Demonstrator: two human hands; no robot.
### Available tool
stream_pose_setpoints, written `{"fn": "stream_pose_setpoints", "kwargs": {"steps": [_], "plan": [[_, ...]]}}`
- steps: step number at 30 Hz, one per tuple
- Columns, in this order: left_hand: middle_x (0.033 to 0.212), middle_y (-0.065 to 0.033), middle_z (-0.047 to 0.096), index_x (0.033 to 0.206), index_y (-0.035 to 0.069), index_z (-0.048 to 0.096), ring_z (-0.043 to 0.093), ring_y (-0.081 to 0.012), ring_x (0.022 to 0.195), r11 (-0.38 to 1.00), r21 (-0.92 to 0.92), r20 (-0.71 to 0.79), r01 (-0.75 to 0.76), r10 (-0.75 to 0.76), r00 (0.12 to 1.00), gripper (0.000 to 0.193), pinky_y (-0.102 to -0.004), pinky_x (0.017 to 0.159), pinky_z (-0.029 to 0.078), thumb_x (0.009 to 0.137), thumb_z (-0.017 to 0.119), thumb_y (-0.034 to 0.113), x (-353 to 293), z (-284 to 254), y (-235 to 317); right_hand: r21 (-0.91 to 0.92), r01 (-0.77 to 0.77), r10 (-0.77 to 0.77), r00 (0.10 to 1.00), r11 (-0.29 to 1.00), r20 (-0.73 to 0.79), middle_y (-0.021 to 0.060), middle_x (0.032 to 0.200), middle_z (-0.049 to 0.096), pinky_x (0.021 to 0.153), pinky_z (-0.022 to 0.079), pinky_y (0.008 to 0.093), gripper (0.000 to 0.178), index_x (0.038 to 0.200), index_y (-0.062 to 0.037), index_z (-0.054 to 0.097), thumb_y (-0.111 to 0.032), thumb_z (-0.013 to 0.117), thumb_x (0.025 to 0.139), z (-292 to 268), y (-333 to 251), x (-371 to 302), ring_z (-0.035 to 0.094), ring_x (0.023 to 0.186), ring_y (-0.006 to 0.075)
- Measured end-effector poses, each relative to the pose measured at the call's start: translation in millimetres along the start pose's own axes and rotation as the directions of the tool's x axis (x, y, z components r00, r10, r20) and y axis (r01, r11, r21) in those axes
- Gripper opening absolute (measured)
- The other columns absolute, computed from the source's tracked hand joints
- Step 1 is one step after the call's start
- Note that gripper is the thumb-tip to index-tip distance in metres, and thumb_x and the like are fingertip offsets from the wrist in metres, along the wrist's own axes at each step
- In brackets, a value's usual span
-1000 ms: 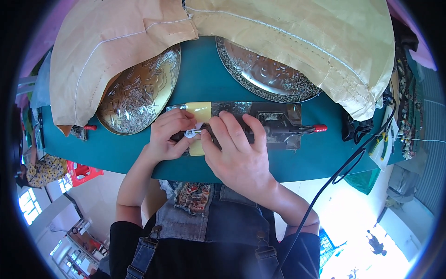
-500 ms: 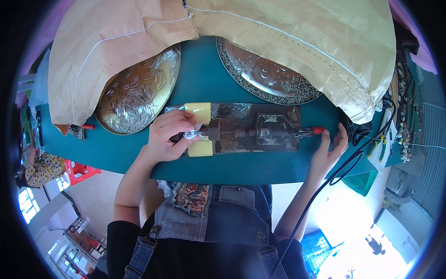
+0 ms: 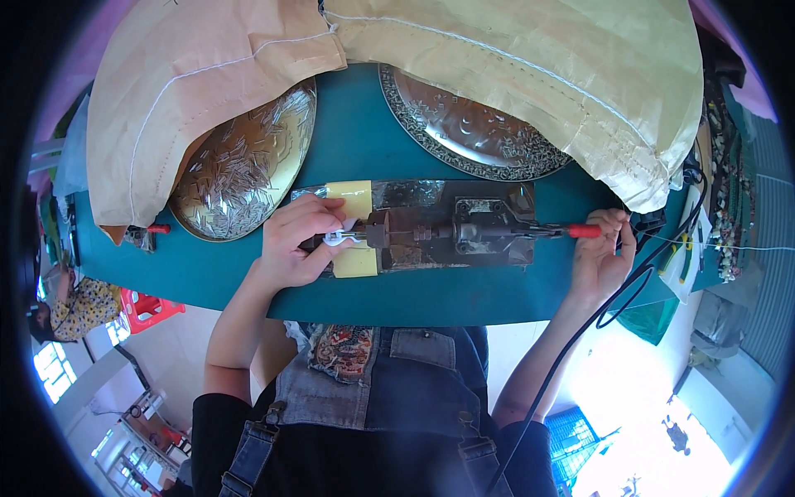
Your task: Attaching plastic components to small base units using a handheld heating tool at a factory workbench.
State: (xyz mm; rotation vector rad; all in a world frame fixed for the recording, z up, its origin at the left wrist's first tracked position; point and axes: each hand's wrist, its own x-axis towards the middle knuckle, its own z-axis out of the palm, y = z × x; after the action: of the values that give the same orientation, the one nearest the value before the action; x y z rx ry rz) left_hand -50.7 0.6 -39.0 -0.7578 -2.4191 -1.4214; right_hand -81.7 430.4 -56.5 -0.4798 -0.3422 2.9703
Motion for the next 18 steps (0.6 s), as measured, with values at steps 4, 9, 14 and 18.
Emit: {"fn": "stream_pose_setpoints", "kwargs": {"steps": [4,9,14,18], "plan": [[0.08,-0.0126,0.068,0.09,0.002,0.068,0.069,-0.0334,0.079,1.0,-0.014,0.004,-0.004,0.004,1.0,0.02,-0.0401,0.078,0.058,0.075,0.081,0.004,-1,-1,-1,0.107,-0.101,0.084,0.985,0.989,0.15,0.0063,0.08,0.051,0.067,0.042,0.0274,0.02,0.101,0.003,0.059,-0.014,0.047,0.105,46,29,-4,0.045,0.075,0.0147],[0.079,-0.0132,0.068,0.09,0.001,0.068,0.069,-0.0339,0.08,1.0,-0.002,0.004,0.013,-0.013,1.0,0.021,-0.0399,0.077,0.058,0.074,0.081,0.003,-1,1,1,-0.569,0.38,-0.231,0.92,0.73,0.318,-0.002,0.052,0.034,0.051,0.029,0.0264,0.031,0.088,-0.0082,0.051,-0.025,0.034,0.109,92,77,-25,0.033,0.051,0.0103],[0.08,-0.0135,0.068,0.091,0.001,0.068,0.069,-0.0343,0.081,1.0,-0.015,0.009,-0.004,0.004,1.0,0.022,-0.04,0.077,0.057,0.073,0.082,0.003,1,0,0,-0.657,0.506,-0.318,0.862,0.559,0.394,-0.0022,0.05,0.033,0.046,0.026,0.0264,0.03,0.084,-0.0109,0.044,-0.024,0.032,0.108,91,83,-28,0.029,0.045,0.0093],[0.081,-0.0136,0.068,0.091,0.001,0.068,0.069,-0.034,0.082,1.0,-0.013,0.027,0.007,-0.007,1.0,0.023,-0.04,0.077,0.057,0.073,0.082,0.004,1,0,0,-0.718,0.559,-0.377,0.824,0.416,0.423,-0.0019,0.05,0.032,0.042,0.026,0.027,0.03,0.085,-0.01,0.044,-0.025,0.032,0.108,90,84,-29,0.03,0.041,0.0106]]}}
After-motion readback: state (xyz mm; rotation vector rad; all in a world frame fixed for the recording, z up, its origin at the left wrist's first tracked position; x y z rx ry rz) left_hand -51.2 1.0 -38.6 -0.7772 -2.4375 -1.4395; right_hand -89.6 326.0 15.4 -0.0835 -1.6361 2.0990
